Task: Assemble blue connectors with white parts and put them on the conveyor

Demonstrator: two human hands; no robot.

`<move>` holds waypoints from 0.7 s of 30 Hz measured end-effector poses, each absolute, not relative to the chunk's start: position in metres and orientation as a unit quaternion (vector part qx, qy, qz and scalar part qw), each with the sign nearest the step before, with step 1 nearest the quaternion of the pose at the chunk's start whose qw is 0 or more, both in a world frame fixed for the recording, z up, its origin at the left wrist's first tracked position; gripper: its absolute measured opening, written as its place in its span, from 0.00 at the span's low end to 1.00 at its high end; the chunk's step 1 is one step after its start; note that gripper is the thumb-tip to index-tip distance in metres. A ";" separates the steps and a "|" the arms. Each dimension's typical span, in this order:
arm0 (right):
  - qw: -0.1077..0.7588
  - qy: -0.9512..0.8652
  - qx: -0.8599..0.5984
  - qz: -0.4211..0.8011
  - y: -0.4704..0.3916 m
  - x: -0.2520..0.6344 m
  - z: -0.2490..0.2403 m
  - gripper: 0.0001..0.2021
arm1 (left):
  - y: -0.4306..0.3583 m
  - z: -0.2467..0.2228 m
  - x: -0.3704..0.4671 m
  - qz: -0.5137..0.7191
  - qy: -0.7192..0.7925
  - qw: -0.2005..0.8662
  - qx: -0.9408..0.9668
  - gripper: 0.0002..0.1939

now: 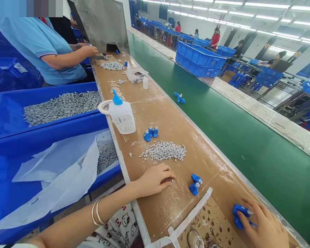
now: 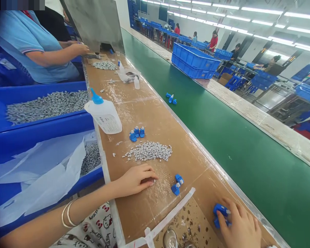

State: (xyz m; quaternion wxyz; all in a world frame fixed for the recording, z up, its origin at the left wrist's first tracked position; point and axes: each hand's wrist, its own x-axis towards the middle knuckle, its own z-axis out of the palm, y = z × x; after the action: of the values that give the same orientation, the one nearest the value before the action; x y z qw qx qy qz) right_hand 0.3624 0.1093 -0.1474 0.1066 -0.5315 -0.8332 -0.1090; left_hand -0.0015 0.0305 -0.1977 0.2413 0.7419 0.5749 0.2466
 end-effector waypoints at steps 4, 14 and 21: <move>0.211 -0.902 -0.359 -0.114 0.097 0.312 -0.136 0.12 | 0.036 -0.193 -0.004 0.211 0.571 0.263 0.749 0.05; 0.237 -0.931 -0.278 -0.017 0.108 0.243 -0.158 0.10 | 0.037 -0.189 0.008 0.228 0.593 0.296 0.713 0.03; 0.260 -0.919 -0.284 0.086 0.089 0.273 -0.139 0.03 | 0.033 -0.186 0.003 0.270 0.597 0.327 0.681 0.07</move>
State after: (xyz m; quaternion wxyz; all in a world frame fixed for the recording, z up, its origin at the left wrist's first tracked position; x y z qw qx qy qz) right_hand 0.2729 0.0891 -0.1389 0.2597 -0.2836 -0.9191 0.0865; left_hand 0.0026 0.0326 -0.1858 0.3271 0.6810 0.5968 0.2702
